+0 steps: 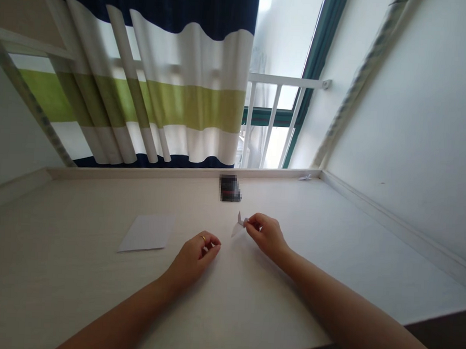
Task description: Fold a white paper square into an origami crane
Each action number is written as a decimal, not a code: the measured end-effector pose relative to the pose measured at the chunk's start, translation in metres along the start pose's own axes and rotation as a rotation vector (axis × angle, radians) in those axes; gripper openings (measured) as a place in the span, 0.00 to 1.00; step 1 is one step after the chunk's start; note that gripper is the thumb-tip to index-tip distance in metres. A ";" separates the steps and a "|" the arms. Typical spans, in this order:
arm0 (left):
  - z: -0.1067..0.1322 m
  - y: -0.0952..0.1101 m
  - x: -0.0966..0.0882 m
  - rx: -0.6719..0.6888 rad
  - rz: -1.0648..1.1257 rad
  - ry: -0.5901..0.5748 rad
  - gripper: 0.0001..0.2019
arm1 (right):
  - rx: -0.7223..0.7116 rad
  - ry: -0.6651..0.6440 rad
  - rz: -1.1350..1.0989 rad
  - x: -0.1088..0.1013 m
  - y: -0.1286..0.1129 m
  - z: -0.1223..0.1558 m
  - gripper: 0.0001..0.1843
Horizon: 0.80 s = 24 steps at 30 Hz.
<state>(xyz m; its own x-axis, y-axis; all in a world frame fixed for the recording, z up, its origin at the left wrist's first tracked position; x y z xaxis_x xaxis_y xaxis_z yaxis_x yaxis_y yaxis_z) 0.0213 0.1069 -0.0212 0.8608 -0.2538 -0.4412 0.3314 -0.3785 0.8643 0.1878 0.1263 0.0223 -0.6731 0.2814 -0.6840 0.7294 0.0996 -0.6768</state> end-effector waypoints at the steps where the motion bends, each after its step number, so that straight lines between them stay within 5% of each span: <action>1: -0.002 0.003 0.000 0.056 -0.053 -0.021 0.10 | 0.024 0.007 0.004 0.001 0.006 -0.004 0.06; 7: -0.004 -0.002 0.003 0.078 -0.132 -0.113 0.10 | 0.212 0.059 0.076 -0.018 0.060 -0.043 0.07; 18: -0.004 -0.003 0.012 0.125 -0.212 -0.203 0.11 | 0.618 0.324 0.313 -0.163 0.227 -0.106 0.15; 24: -0.008 -0.011 0.011 0.111 -0.211 -0.185 0.10 | 0.665 0.341 0.379 -0.170 0.273 -0.151 0.15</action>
<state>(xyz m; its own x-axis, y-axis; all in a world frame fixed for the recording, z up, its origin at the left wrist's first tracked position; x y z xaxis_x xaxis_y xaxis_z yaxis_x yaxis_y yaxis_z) 0.0298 0.1154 -0.0333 0.6893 -0.3131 -0.6533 0.4425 -0.5321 0.7219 0.5197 0.2498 -0.0053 -0.2450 0.4663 -0.8500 0.6024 -0.6138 -0.5103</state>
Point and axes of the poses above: each hand's wrist, its own z-axis away from the middle knuckle, its own x-axis out of the palm, y = z × x, the point moved 9 cm from there along -z, towards the middle knuckle, and after that the axes turned 12 degrees about x, right-handed, at the moved point
